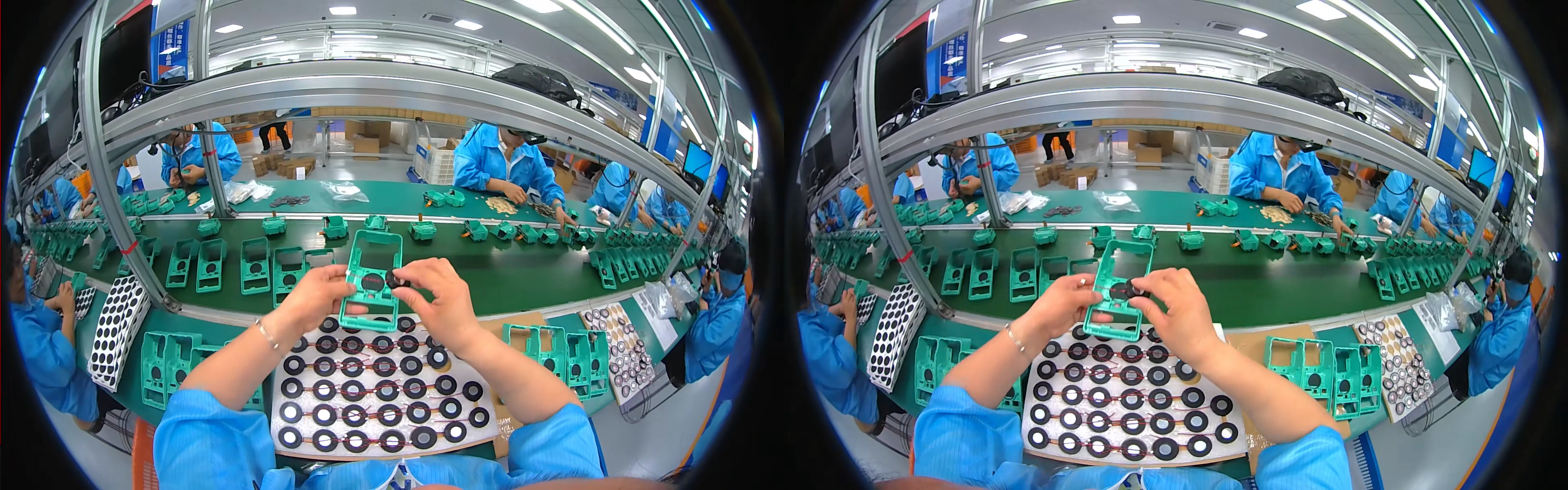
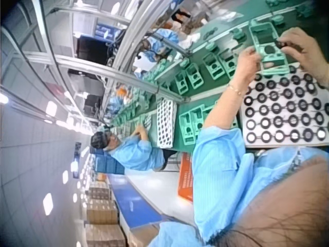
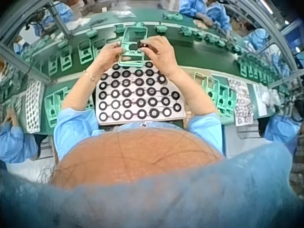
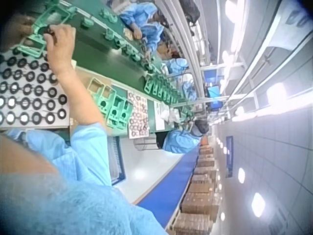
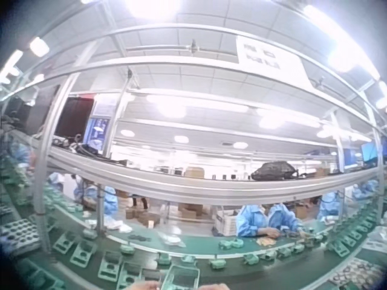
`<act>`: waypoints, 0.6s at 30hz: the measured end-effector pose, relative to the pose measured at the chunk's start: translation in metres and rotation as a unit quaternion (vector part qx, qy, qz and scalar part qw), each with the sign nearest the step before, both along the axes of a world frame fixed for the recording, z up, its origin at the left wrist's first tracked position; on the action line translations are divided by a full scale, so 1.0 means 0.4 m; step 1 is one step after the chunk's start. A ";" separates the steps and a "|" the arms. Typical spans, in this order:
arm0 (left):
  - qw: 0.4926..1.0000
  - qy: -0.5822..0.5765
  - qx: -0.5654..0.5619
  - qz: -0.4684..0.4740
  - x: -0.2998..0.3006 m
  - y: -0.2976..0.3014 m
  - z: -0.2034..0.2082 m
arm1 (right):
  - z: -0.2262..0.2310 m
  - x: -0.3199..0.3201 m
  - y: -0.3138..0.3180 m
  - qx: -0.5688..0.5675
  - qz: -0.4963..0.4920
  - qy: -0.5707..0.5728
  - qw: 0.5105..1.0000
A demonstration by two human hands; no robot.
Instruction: Assembling small circular lenses and components into green plastic housings on an assembly line.
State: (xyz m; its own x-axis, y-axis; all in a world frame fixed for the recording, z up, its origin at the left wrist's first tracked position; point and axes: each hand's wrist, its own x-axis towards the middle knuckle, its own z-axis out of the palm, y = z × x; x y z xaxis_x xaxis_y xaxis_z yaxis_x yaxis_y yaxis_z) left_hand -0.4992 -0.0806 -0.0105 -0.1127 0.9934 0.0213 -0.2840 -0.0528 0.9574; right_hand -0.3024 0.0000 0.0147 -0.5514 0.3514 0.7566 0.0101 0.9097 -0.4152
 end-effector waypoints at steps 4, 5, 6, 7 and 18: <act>0.997 -0.003 0.050 0.062 0.061 -0.110 -0.010 | -0.017 -0.008 -0.061 0.102 0.000 -0.022 0.995; 0.996 -0.005 0.061 0.066 0.076 -0.125 -0.014 | -0.024 -0.009 -0.074 0.115 -0.006 -0.019 0.993; 0.995 -0.006 0.072 0.070 0.085 -0.137 -0.025 | -0.029 -0.009 -0.085 0.128 -0.011 -0.017 0.992; 0.993 -0.022 0.080 0.080 0.089 -0.150 -0.042 | -0.031 -0.014 -0.100 0.146 -0.011 -0.013 0.989; 0.984 -0.024 0.137 0.114 0.127 -0.266 -0.071 | -0.043 -0.030 -0.182 0.215 -0.004 -0.031 0.976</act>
